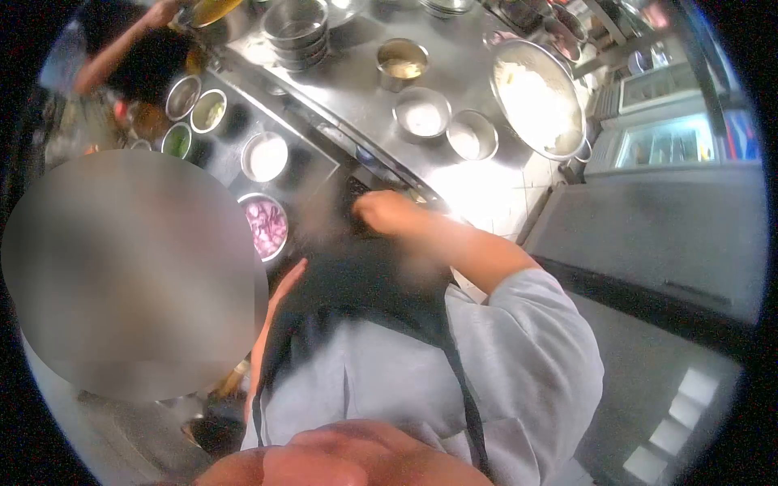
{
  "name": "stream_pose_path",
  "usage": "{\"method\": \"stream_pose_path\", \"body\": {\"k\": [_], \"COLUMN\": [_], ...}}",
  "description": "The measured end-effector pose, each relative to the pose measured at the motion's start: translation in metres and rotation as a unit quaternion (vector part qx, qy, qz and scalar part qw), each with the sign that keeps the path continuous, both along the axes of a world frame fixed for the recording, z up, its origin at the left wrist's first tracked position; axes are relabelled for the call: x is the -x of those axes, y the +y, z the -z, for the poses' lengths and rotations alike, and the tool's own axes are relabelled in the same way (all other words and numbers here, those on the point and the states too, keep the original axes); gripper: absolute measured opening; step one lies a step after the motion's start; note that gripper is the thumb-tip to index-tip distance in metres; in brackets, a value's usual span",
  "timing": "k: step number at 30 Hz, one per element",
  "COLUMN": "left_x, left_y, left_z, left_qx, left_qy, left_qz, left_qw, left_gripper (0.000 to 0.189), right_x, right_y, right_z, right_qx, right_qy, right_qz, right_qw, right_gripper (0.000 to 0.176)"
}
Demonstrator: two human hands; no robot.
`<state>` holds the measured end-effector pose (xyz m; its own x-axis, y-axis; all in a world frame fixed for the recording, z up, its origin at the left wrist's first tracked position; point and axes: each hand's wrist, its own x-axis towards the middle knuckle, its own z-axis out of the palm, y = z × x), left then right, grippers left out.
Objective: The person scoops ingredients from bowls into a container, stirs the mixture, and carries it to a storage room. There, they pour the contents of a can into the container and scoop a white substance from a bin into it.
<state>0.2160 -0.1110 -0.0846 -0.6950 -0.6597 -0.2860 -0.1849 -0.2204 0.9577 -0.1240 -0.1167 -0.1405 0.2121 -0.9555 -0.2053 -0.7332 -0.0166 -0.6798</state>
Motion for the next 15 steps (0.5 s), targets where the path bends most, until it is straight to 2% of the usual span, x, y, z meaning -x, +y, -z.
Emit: {"method": "stream_pose_path", "body": {"k": [3, 4, 5, 6, 8, 10, 11, 12, 14, 15], "left_x": [0.035, 0.046, 0.054, 0.063, 0.094, 0.126, 0.144, 0.157, 0.180, 0.194], "left_y": [-0.031, -0.039, -0.045, -0.051, -0.067, -0.073, -0.075, -0.076, -0.082, -0.084], "left_z": [-0.041, -0.048, -0.039, -0.041, -0.049, -0.055, -0.065, -0.075, -0.076, -0.074], "left_qx": [0.064, 0.083, 0.044, 0.049, 0.020, 0.082, 0.083, 0.080, 0.089, 0.074], "left_qy": [0.059, 0.093, 0.151, 0.151, 0.177, 0.135, 0.123, 0.107, 0.089, 0.084], "left_qz": [0.080, 0.112, 0.094, 0.112, 0.135, 0.223, 0.249, 0.270, 0.307, 0.322], "left_qw": [0.993, 0.986, 0.983, 0.981, 0.975, 0.962, 0.957, 0.954, 0.943, 0.940], "left_gripper": [0.056, 0.055, 0.049, 0.049, 0.050, 0.054, 0.056, 0.058, 0.062, 0.062], "right_x": [0.053, 0.064, 0.073, 0.082, 0.110, 0.130, 0.135, 0.137, 0.133, 0.132], "right_y": [0.051, 0.066, 0.080, 0.091, 0.105, 0.118, 0.118, 0.113, 0.100, 0.093], "right_z": [-0.008, -0.020, -0.031, -0.033, -0.044, -0.031, -0.037, -0.043, -0.060, -0.070], "right_qx": [-0.002, -0.003, -0.004, 0.005, -0.003, 0.046, 0.051, 0.061, 0.011, -0.004], "right_qy": [-0.007, -0.014, -0.023, -0.024, -0.024, -0.026, -0.079, -0.083, -0.129, -0.119], "right_qz": [0.133, 0.215, 0.297, 0.313, 0.450, 0.475, 0.482, 0.489, 0.439, 0.369], "right_qw": [0.991, 0.976, 0.955, 0.949, 0.893, 0.878, 0.871, 0.866, 0.889, 0.922], "right_gripper": [0.027, 0.025, 0.022, 0.022, 0.024, 0.025, 0.026, 0.026, 0.028, 0.030]}}
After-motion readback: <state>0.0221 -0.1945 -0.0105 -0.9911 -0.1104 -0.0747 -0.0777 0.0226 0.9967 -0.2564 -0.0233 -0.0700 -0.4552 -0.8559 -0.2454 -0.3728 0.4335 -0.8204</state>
